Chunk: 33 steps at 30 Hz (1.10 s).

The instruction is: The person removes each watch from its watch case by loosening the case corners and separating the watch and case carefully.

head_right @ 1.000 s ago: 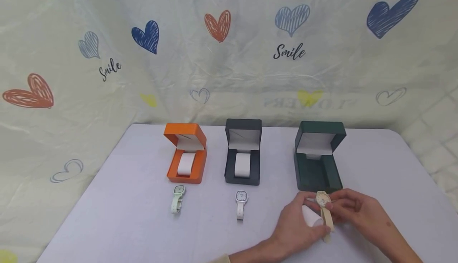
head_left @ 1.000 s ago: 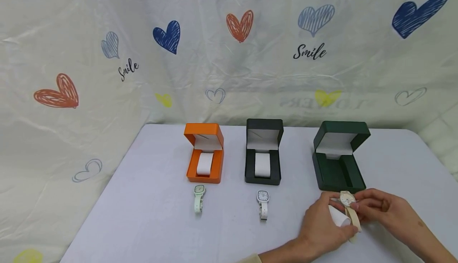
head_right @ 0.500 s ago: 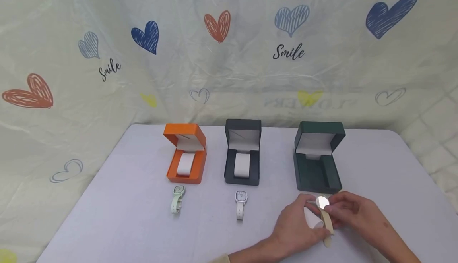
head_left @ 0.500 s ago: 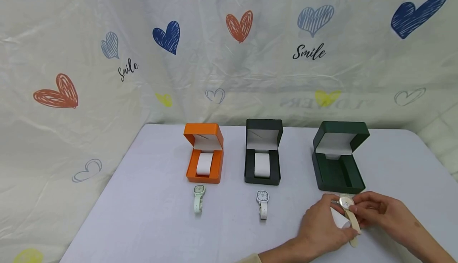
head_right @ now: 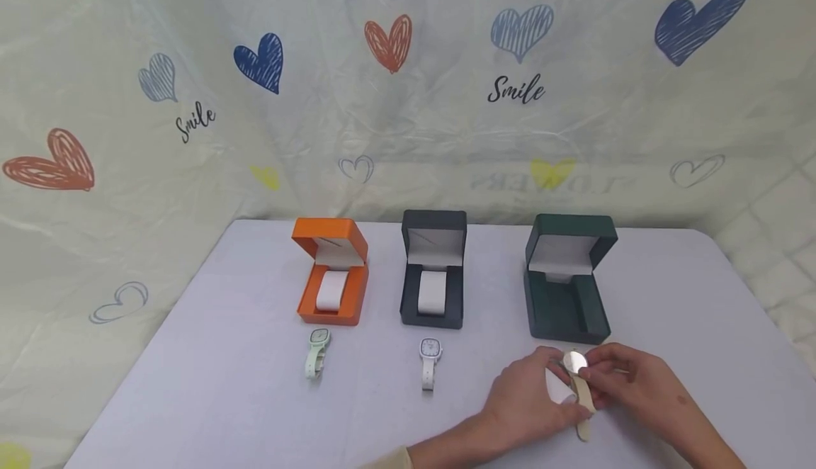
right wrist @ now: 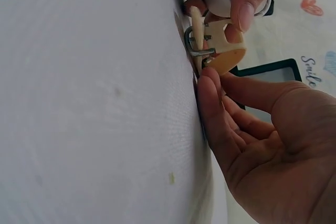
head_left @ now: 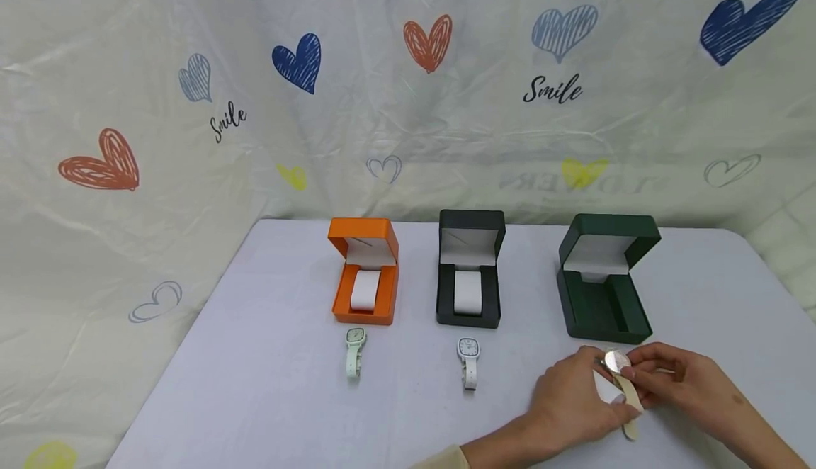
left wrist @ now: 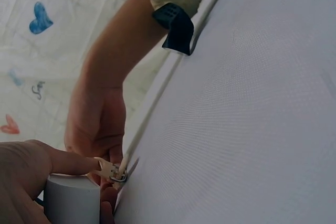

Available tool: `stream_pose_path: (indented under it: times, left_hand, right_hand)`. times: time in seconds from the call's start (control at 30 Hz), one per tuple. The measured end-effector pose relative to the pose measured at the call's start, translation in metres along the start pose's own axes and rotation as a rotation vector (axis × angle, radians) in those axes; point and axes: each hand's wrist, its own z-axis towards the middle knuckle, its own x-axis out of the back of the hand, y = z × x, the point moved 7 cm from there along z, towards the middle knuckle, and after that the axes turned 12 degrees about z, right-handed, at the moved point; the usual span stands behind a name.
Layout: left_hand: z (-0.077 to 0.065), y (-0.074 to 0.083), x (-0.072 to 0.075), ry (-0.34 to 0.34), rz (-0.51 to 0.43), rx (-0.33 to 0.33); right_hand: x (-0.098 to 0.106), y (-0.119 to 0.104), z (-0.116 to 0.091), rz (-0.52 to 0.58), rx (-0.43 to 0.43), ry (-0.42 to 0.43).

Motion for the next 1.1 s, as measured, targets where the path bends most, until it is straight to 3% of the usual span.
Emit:
stream_pose_path:
  times: [0.17,0.43,0.63,0.87,1.1]
  left_hand:
    - [0.003,-0.001,0.0,-0.014,0.011,0.036]
    - [0.005,-0.001,0.001,-0.033,0.018,0.001]
    - [0.006,-0.004,-0.001,-0.06,0.024,0.016]
    - [0.005,-0.008,-0.001,-0.103,-0.061,0.088]
    - [0.004,-0.011,0.002,-0.091,-0.214,0.114]
  right_hand:
    - [-0.001,0.0,0.0,-0.003,-0.02,0.011]
    - [-0.004,0.001,0.0,0.054,-0.053,0.001]
    - [-0.005,0.003,0.002,0.042,-0.064,0.011]
    - [-0.006,0.004,0.002,0.037,-0.083,0.011]
    - [-0.005,0.003,-0.001,0.034,-0.078,0.01]
